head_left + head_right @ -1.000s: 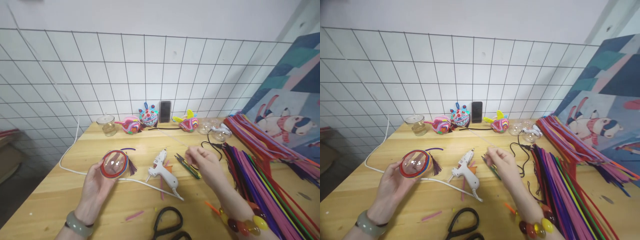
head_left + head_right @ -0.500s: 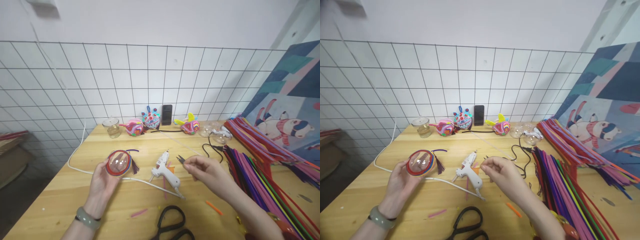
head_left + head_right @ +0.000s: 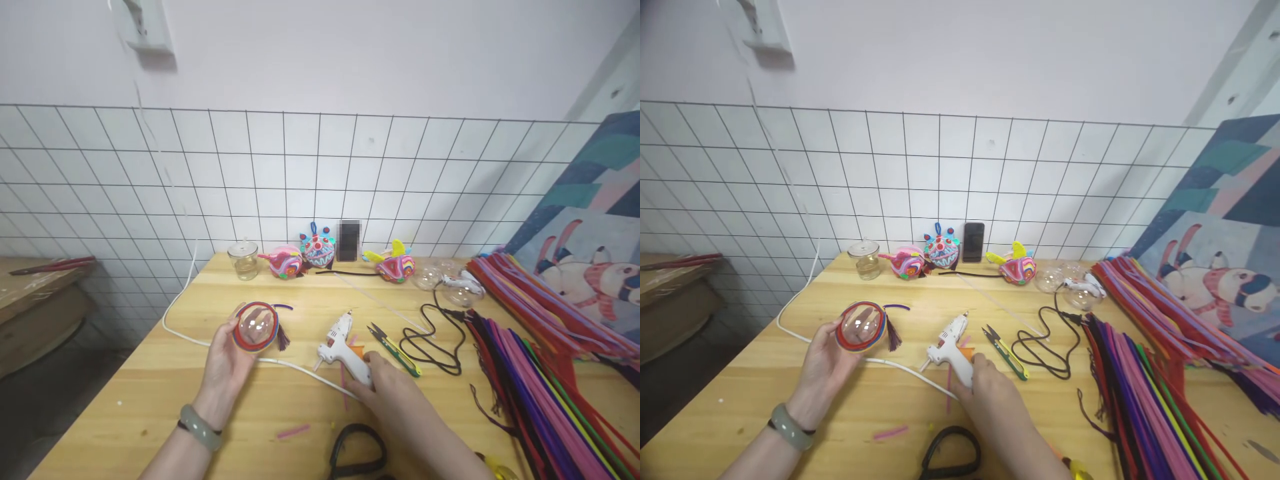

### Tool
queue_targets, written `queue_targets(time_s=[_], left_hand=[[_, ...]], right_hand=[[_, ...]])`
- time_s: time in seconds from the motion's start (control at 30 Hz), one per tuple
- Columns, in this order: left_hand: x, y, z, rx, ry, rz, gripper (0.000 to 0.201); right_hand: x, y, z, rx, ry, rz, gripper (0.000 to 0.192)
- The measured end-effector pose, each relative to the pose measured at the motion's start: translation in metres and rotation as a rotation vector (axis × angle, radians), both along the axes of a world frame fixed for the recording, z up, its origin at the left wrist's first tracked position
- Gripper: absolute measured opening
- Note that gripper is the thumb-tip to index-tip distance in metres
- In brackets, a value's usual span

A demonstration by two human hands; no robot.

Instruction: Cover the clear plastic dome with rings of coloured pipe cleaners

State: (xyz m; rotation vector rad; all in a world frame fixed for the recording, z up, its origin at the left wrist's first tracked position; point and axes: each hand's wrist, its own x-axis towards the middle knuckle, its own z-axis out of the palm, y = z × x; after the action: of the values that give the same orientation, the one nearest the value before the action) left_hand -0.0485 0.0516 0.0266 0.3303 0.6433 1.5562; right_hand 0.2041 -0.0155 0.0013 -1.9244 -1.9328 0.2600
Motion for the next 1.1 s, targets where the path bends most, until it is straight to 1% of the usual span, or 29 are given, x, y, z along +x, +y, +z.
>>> queue_targets(time_s=[0.1,0.2,0.33,0.47,0.57,0.67,0.8,0.9,0.97,1.03,1.1], left_hand=[[0.002,-0.001,0.0,-0.006,-0.003,-0.003,0.027],[0.004,0.0,-0.003,-0.029,0.007,0.017,0.02],[0.003,0.001,-0.007,-0.033,0.024,0.046,0.016],[0.002,0.002,-0.007,-0.039,0.055,0.052,0.013],[0.003,0.002,-0.007,-0.062,0.091,0.049,0.012],[0.004,0.002,-0.01,-0.089,0.127,0.054,0.01],[0.004,0.003,-0.015,-0.094,0.156,0.068,0.008],[0.003,0.004,-0.017,-0.091,0.166,0.079,0.01],[0.003,0.004,-0.017,-0.086,0.169,0.078,0.011],[0.003,0.004,-0.017,-0.082,0.17,0.076,0.013],[0.003,0.004,-0.018,-0.086,0.172,0.076,0.015]], right_hand=[[0.0,0.001,0.002,-0.133,-0.059,-0.022,0.021],[0.003,0.004,0.009,-0.211,-0.063,-0.025,0.024],[0.008,0.015,0.019,-0.265,-0.024,-0.014,0.028],[0.007,0.035,0.025,-0.27,-0.031,-0.053,0.031],[0.002,0.051,0.025,-0.277,-0.053,-0.099,0.03],[-0.004,0.063,0.02,-0.298,-0.055,-0.134,0.028],[-0.009,0.072,0.013,-0.326,-0.045,-0.135,0.027],[-0.009,0.076,0.009,-0.322,-0.066,-0.102,0.026],[-0.007,0.077,0.008,-0.287,-0.119,-0.076,0.025],[-0.005,0.075,0.009,-0.208,-0.201,-0.052,0.026],[-0.004,0.07,0.013,-0.095,-0.292,0.019,0.024]])
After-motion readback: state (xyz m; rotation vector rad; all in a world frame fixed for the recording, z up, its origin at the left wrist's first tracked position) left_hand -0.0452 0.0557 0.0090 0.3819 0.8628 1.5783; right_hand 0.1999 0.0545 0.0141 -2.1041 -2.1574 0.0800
